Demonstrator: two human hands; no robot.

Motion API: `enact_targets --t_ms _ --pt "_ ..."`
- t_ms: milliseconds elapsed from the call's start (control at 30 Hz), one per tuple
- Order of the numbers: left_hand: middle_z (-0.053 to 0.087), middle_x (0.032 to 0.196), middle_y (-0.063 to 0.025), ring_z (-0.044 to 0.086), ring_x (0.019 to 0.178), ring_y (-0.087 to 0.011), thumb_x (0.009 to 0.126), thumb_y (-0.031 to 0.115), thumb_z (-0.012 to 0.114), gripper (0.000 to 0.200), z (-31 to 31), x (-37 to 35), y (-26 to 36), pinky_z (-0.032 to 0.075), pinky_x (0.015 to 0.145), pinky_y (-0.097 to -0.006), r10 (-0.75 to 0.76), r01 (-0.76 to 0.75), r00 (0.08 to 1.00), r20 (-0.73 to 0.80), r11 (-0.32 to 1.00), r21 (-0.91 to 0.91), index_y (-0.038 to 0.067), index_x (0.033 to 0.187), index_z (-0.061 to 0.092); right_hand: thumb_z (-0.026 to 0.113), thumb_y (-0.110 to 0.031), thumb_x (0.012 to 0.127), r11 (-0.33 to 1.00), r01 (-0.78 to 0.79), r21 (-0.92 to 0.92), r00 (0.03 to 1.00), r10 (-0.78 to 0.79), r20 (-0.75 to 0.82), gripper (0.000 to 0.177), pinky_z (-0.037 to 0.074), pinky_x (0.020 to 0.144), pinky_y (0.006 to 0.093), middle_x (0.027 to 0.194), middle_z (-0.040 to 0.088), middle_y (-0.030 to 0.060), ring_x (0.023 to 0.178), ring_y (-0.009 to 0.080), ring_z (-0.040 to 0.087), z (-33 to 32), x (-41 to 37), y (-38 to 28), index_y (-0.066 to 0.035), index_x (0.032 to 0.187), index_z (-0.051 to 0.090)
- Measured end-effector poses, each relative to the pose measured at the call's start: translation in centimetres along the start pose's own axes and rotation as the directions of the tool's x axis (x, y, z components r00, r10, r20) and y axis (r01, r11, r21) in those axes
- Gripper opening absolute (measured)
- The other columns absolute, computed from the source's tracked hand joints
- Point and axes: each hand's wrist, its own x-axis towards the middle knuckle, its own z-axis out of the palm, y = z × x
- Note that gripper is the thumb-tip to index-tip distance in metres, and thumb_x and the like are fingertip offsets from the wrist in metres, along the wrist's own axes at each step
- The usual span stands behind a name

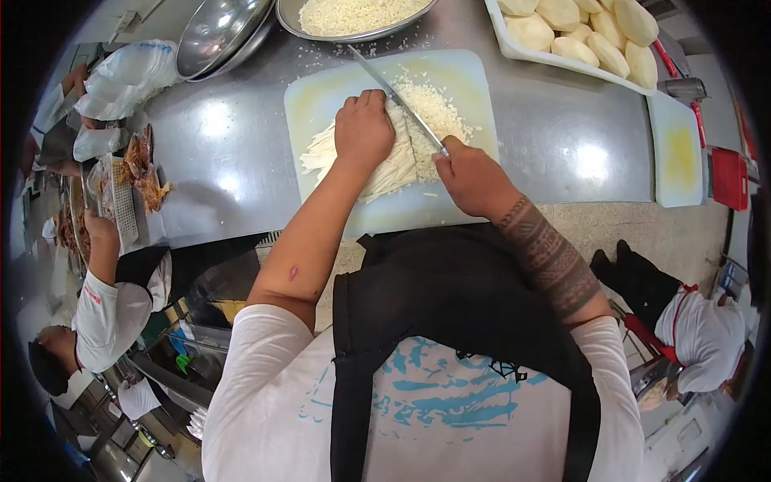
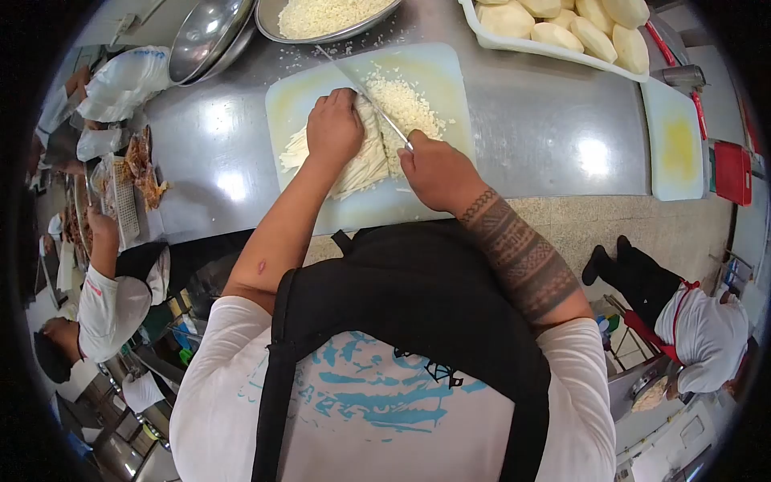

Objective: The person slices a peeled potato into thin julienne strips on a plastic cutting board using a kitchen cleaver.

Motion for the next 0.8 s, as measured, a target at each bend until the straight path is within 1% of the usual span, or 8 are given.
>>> enact_targets --t_ms 167,233,300,400,533,633,700,800 --pt "0.073 0.108 -0.015 0.067 0.096 -0.0364 0.094 0.012 0.059 0.021 0.1 0.3 -0.4 0.053 0.085 -0.0491 -0.026 0.024 0.998 0.052 0.999 0.028 0.004 0.11 0.07 0.054 -0.03 0.109 0.998 0.001 0.059 0.999 -0.003 0.04 0.03 0.053 0.078 0.0604 0.088 0.071 0.0279 0.085 0.0497 0.069 -2.9 -3.8 -2.9 -0.001 0.108 0.057" --pt "0.073 0.107 -0.0151 0.067 0.096 -0.0366 0.094 0.012 0.059 0.02 0.4 -0.1 -0.3 0.053 0.085 -0.049 -0.03 0.027 0.997 0.072 0.999 0.045 0.003 0.11 0.069 0.053 -0.03 0.109 0.999 0.0 0.048 1.0 0.0 0.012 0.03 0.053 0.078 0.0606 0.087 0.071 0.0278 0.085 0.0495 0.069 0.3 -0.9 -0.4 -0.001 0.108 0.056" --pt "0.072 0.104 -0.0154 0.067 0.096 -0.0369 0.094 0.011 0.059 0.019 0.6 0.0 -0.4 0.053 0.084 -0.0494 0.014 -0.013 0.999 -0.035 1.0 0.028 0.003 0.108 0.069 0.053 -0.03 0.109 0.999 0.009 0.039 1.0 -0.008 -0.02 0.03 0.053 0.078 0.0608 0.086 0.07 0.0277 0.085 0.0493 0.069 0.8 -0.4 0.0 -0.001 0.109 0.056" --pt "0.072 0.103 -0.0155 0.067 0.096 -0.0373 0.093 0.011 0.059 0.019 0.3 0.0 -0.4 0.052 0.084 -0.0504 -0.023 0.023 1.0 0.021 1.0 -0.006 0.003 0.107 0.069 0.053 -0.03 0.109 0.997 -0.05 0.051 0.998 0.048 0.039 0.029 0.053 0.078 0.0609 0.087 0.071 0.0281 0.085 0.0491 0.069 -2.5 -2.8 -3.2 -0.001 0.11 0.056" --pt "0.072 0.103 -0.016 0.067 0.095 -0.0377 0.093 0.011 0.058 0.018 0.7 -0.3 -0.5 0.052 0.084 -0.0511 -0.019 0.019 1.0 0.006 1.0 -0.01 0.003 0.106 0.069 0.053 -0.03 0.109 0.998 -0.048 0.05 0.998 0.046 0.043 0.029 0.053 0.078 0.0611 0.088 0.071 0.0283 0.086 0.0493 0.07 -0.5 -2.4 -2.1 -0.001 0.11 0.055" --pt "0.072 0.102 -0.0164 0.067 0.094 -0.0379 0.093 0.01 0.058 0.017 0.6 0.2 -0.7 0.052 0.084 -0.0512 0.0 0.0 1.0 -0.026 1.0 -0.003 0.002 0.104 0.068 0.052 -0.03 0.11 0.998 0.027 0.065 0.999 -0.029 0.021 0.029 0.053 0.079 0.061 0.088 0.07 0.0283 0.087 0.0498 0.069 -0.7 0.1 -1.4 -0.001 0.112 0.054" --pt "0.072 0.102 -0.0172 0.067 0.095 -0.0381 0.092 0.01 0.058 0.018 0.7 -0.1 -0.7 0.052 0.084 -0.0515 -0.026 0.026 1.0 -0.006 0.999 -0.024 0.002 0.104 0.068 0.051 -0.031 0.11 0.994 -0.076 0.074 0.994 0.069 0.087 0.03 0.053 0.08 0.0602 0.09 0.07 0.0283 0.089 0.0502 0.069 -3.2 -3.1 -3.8 -0.001 0.112 0.055" --pt "0.071 0.103 -0.0176 0.066 0.096 -0.0384 0.092 0.01 0.058 0.017 0.6 0.0 -0.6 0.052 0.085 -0.051 -0.029 0.029 1.0 0.006 0.999 -0.036 0.002 0.104 0.067 0.051 -0.031 0.11 0.996 -0.06 0.068 0.995 0.055 0.08 0.031 0.053 0.082 0.0599 0.091 0.07 0.0283 0.09 0.05 0.069 0.0 -1.9 -2.0 -0.001 0.113 0.055"
